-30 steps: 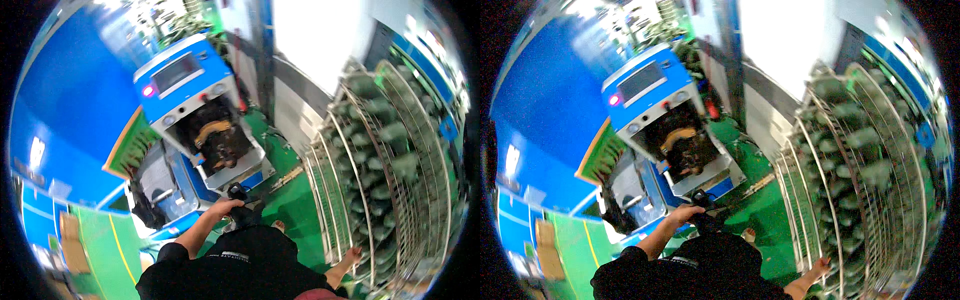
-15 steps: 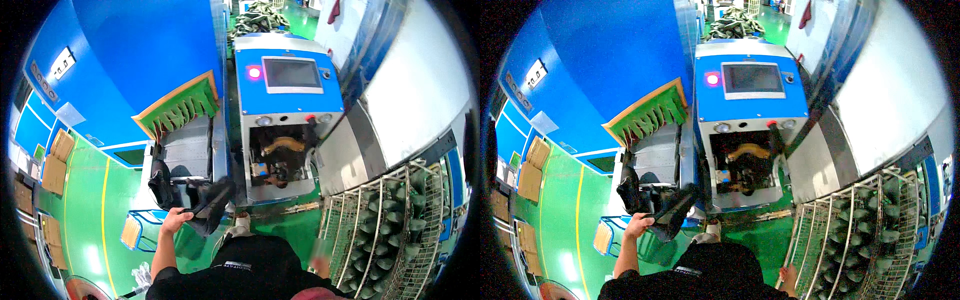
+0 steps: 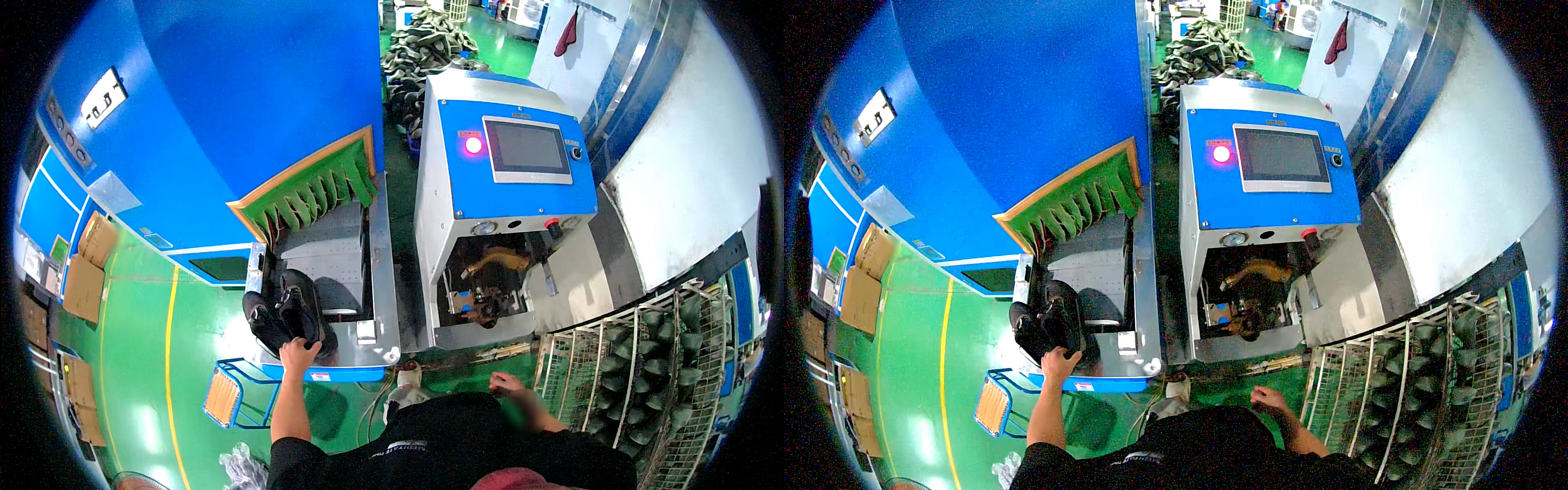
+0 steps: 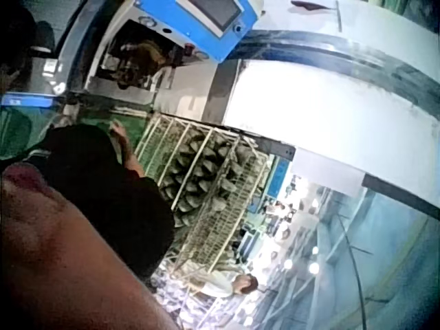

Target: The person places shoes into a machine for sole attachment, takes them out, removes internal molds by hand, and places the molds onto a large metal rack.

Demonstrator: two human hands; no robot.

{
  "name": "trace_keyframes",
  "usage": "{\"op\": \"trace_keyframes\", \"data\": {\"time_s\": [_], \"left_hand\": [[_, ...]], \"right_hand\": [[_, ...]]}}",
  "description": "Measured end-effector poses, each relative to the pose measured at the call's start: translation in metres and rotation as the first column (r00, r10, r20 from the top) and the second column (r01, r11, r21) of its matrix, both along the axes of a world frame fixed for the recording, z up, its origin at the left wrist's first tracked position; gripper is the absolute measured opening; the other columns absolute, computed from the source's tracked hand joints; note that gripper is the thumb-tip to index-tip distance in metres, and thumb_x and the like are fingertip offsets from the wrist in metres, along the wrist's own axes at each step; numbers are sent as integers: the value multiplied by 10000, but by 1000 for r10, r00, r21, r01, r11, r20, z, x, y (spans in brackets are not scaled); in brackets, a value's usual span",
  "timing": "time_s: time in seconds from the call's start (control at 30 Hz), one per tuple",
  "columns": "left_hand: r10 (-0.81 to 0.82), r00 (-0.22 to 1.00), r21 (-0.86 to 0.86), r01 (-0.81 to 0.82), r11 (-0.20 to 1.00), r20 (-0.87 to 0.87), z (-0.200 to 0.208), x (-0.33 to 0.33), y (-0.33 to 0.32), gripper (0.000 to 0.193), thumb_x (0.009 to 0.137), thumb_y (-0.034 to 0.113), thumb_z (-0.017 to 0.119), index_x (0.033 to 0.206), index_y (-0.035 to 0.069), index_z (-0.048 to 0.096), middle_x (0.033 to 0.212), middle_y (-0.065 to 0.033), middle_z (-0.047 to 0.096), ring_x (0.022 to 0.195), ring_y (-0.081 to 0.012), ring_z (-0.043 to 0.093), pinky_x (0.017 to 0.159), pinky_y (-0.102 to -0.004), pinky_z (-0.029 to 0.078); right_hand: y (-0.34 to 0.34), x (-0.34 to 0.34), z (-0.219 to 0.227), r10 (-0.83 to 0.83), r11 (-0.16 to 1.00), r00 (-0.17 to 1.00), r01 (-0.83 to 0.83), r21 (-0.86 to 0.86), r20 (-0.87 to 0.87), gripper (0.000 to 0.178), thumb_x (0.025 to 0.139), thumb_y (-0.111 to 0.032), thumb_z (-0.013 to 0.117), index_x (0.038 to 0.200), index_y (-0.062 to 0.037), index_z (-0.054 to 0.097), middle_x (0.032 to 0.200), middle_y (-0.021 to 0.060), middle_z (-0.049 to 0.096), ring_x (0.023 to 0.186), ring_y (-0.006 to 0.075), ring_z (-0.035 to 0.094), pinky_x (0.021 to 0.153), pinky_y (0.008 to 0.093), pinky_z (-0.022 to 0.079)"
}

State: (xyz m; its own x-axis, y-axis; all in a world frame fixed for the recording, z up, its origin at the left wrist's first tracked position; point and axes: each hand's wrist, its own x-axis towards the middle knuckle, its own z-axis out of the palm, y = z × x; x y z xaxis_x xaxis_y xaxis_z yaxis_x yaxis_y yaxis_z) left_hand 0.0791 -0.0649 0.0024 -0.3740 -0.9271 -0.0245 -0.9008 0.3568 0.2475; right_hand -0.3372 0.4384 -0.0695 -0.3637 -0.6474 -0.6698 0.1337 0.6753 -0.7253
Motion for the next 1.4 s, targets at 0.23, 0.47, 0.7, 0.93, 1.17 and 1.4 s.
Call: {"op": "trace_keyframes", "data": {"time_s": [0.23, 0.47, 0.7, 0.93, 1.17, 1.4], "left_hand": [[21, 987, -94, -36, 995, -159, 21, 45, 78, 491, 665, 483, 819, 719, 11, 693, 755, -155, 678, 779, -385, 649, 739, -482, 485], [83, 977, 77, -68, 995, -198, 75, 126, 204, 457, 594, 381, 892, 697, -7, 675, 718, -217, 650, 676, -405, 640, 624, -461, 518], [338, 941, 175, -338, 925, 33, 133, 230, 329, 591, 736, 552, 752, 788, -30, 665, 817, -271, 657, 800, -455, 645, 731, -510, 527], [790, 547, -94, -803, 589, 277, 200, 328, 566, 526, 723, 501, 806, 887, 8, 722, 925, -225, 681, 949, -421, 632, 854, -482, 507], [579, -804, -451, -470, -759, -136, 198, 407, 687, 479, 922, 458, 484, 1008, 51, 722, 1080, -171, 738, 1018, -355, 712, 857, -437, 562], [977, -211, -103, -971, -215, -41, -47, 337, 607, 582, 927, 479, 506, 955, -63, 717, 1009, -311, 691, 1002, -455, 671, 890, -539, 514]], "right_hand": [[106, -14, -34, 87, 994, 996, -89, 69, 32, 495, 988, -427, 599, 1287, -33, 627, 1162, 101, 709, 1061, 193, 669, 900, 332, 504], [118, -53, -55, 316, 929, 949, -314, 197, 23, 475, 990, -414, 596, 1246, -15, 633, 1149, 127, 702, 1047, 208, 668, 873, 346, 507], [35, -147, -58, 572, 792, 818, -569, 224, 57, 459, 993, -402, 593, 1205, 3, 639, 1135, 154, 695, 1034, 223, 668, 847, 360, 511], [-74, -152, -84, 779, 604, 626, -766, 218, 39, 447, 995, -389, 590, 1164, 21, 646, 1122, 180, 689, 1020, 237, 667, 820, 374, 514], [-90, -136, -90, 832, 542, 555, -816, 202, 6, 439, 997, -377, 587, 1123, 39, 652, 1108, 206, 682, 1006, 252, 667, 794, 388, 518], [-8, -120, -99, 718, 686, 696, -706, 174, -7, 435, 999, -364, 584, 1082, 57, 658, 1094, 233, 675, 992, 266, 666, 768, 402, 522]]}}
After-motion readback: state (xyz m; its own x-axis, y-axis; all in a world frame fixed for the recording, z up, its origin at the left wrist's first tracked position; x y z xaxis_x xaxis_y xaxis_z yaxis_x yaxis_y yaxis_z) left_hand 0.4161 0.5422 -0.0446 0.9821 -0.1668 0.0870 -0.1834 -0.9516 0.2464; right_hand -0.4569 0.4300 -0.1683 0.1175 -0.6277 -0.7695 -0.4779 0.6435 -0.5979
